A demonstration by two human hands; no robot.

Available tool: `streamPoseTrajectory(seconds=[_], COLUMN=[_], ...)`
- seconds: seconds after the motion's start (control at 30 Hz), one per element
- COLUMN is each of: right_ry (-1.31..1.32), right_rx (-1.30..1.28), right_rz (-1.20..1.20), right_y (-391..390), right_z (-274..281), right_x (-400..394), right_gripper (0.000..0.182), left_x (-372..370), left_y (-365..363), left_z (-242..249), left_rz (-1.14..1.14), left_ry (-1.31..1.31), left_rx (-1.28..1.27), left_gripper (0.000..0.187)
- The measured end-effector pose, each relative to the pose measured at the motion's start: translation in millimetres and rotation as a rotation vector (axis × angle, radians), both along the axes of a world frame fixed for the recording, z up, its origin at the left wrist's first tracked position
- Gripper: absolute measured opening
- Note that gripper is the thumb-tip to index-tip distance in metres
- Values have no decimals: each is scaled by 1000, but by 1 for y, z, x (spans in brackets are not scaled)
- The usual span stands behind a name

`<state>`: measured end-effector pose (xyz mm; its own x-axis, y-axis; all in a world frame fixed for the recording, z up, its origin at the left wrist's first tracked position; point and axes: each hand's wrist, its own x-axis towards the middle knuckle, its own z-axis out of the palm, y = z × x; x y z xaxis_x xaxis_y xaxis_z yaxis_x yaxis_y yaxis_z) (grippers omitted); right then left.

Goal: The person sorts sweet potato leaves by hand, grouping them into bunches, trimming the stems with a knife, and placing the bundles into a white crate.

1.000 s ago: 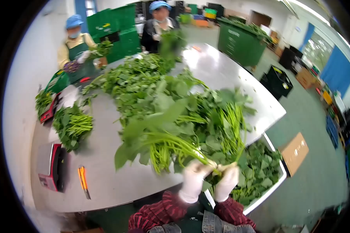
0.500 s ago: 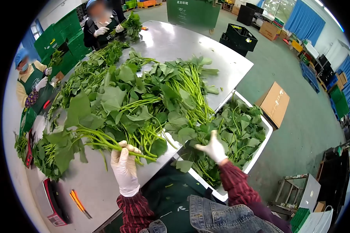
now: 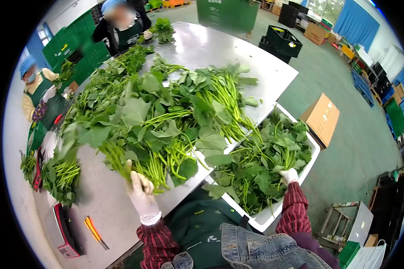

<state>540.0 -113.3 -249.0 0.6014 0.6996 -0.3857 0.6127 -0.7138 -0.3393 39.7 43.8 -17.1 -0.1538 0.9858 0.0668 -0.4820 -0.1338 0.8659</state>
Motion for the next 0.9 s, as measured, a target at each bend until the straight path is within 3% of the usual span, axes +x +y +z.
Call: streamPoseTrajectory(seconds=[0.03,0.07,0.1,0.17,0.27,0.4,0.47,0.5,0.67,0.73,0.8,0.9], right_ry=[-171,-437,-468,-470,-110,104,183,154,-39,-213,-327,-506], right_rx=[-153,-41,120,455,777,1011,1039,974,1185,1024,896,796], right_rz=[-217,-170,-222,-266,1,394,498,550,616,724,786,910], right_y=[14,9,13,49,94,134,150,160,240,280,307,330], right_z=[51,31,31,97,156,191,202,200,211,195,184,177], right_x=[-24,-16,-16,-70,-146,-242,-277,-284,-295,-287,-283,-274], right_gripper=[34,36,37,39,36,24,22,16,15,13,12,8], left_x=[-1,0,0,3,3,-2,-7,-9,-26,-29,-38,-52], left_y=[1,2,2,1,-2,-4,-9,-11,-15,-14,-12,-17], left_z=[0,3,2,2,-1,-4,-1,0,4,10,8,3], left_rz=[-6,-31,-88,-191,-328,-377,-344,-329,-161,-112,-150,-181], left_ry=[0,-12,-119,-329,-516,-567,-576,-556,-567,-561,-386,-339], left_rx=[-6,-33,-76,-144,-123,-172,-175,-156,86,149,321,311], left_gripper=[43,42,38,37,37,37,34,32,26,26,28,30])
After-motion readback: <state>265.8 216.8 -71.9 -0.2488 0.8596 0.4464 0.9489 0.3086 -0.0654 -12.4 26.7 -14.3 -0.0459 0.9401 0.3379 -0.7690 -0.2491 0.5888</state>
